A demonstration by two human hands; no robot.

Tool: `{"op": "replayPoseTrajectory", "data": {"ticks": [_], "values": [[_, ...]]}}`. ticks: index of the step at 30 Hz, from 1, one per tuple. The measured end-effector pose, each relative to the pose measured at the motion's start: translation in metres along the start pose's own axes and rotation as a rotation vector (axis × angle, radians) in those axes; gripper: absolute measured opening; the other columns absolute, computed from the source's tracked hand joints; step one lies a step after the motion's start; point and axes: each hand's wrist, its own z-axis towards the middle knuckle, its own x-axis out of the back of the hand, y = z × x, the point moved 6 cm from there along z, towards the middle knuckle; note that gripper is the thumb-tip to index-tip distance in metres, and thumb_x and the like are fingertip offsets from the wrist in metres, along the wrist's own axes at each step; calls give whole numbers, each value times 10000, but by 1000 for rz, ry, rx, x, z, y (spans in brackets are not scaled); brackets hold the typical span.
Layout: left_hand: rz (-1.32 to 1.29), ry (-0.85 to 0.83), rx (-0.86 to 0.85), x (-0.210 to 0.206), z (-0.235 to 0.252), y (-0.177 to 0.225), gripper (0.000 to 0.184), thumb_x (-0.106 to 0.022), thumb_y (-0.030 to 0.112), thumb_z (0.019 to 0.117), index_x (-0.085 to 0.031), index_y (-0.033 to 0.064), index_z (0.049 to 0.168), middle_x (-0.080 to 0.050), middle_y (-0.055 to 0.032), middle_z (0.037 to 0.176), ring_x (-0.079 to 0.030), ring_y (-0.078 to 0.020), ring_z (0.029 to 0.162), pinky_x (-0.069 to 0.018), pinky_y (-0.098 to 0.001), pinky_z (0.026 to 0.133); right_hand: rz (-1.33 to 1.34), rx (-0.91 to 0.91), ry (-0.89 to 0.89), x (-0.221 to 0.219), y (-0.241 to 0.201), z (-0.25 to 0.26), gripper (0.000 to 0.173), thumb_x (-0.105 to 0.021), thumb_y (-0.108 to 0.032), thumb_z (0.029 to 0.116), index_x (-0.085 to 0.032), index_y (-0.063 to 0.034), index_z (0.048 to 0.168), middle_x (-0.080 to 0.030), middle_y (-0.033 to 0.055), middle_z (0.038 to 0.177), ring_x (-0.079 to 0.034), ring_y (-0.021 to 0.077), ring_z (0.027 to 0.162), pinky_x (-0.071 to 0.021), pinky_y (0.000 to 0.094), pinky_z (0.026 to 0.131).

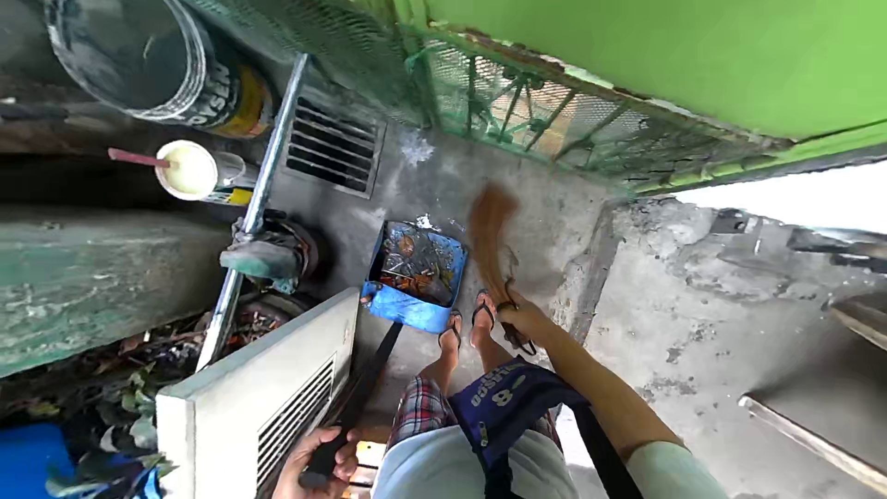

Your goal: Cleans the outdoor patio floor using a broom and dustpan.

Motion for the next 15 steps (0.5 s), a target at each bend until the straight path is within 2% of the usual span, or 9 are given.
{"op": "replayPoseTrajectory", "data": {"ticks": [2, 4, 7, 9, 11, 12, 13, 14, 15], "values": [[-28, 13, -11, 14, 0, -7, 263, -405, 217, 974, -609, 55, 937, -671, -99, 800, -613, -104, 502, -536, -223, 433, -20, 34, -68, -5, -18, -2, 753, -714, -266, 956, -336, -274, 1607, -670, 184, 1097, -671, 256, 703, -593, 425, 612], [-64, 20, -22, 30, -3, -10, 265, -397, 203, 971, -617, 61, 934, -674, -101, 797, -602, -101, 492, -523, -218, 424, 63, 61, -58, 1, -19, -22, 814, -716, -250, 963, -259, -306, 1633, -676, 182, 1042, -673, 258, 666, -607, 427, 592], [-70, 70, -2, 51, -8, -13, 256, -371, 184, 977, -600, 74, 945, -670, -91, 777, -593, -96, 479, -510, -215, 412, 269, 36, 47, -7, -11, -70, 811, -626, -204, 1002, -146, -304, 1648, -650, 185, 1051, -690, 296, 726, -620, 471, 618], [-28, 145, 16, 58, -6, -17, 244, -353, 179, 1002, -569, 80, 945, -654, -74, 747, -575, -93, 462, -497, -217, 397, 325, 20, 157, -23, -8, -70, 827, -579, -225, 1029, -42, -325, 1651, -625, 172, 1033, -679, 292, 698, -610, 467, 579], [-10, 200, 9, 60, -2, -20, 226, -353, 162, 1020, -553, 73, 963, -630, -64, 716, -561, -94, 450, -488, -221, 387, 241, 2, 202, -51, -8, -43, 817, -576, -237, 1024, -47, -238, 1646, -614, 184, 1057, -668, 277, 709, -601, 460, 598], [-12, 237, -1, 58, -1, -22, 221, -355, 146, 1018, -554, 74, 952, -621, -57, 685, -548, -89, 433, -476, -217, 372, 108, -5, 170, -69, -9, -26, 740, -593, -236, 1017, -166, -123, 1610, -627, 190, 1068, -675, 266, 761, -603, 452, 653], [-10, 255, 8, 57, 1, -22, 222, -346, 150, 1023, -548, 86, 957, -602, -45, 670, -532, -86, 432, -465, -217, 374, -82, 0, 92, -89, -12, -9, 628, -629, -242, 997, -351, -43, 1523, -653, 184, 1105, -677, 251, 869, -587, 444, 756], [-14, 253, 19, 59, 4, -22, 228, -338, 161, 1032, -543, 91, 962, -595, -46, 666, -529, -92, 434, -463, -223, 375, -307, 12, -53, -109, -20, 8, 638, -655, -271, 980, -400, -82, 1533, -649, 182, 1257, -665, 266, 1081, -557, 480, 935], [-27, 232, 30, 64, 8, -23, 226, -333, 168, 1036, -538, 92, 981, -596, -53, 674, -536, -100, 438, -468, -229, 377, -507, 42, -201, -125, -32, 20, 714, -658, -295, 974, -344, -162, 1601, -582, 192, 1420, -596, 308, 1269, -486, 542, 1063]]}}
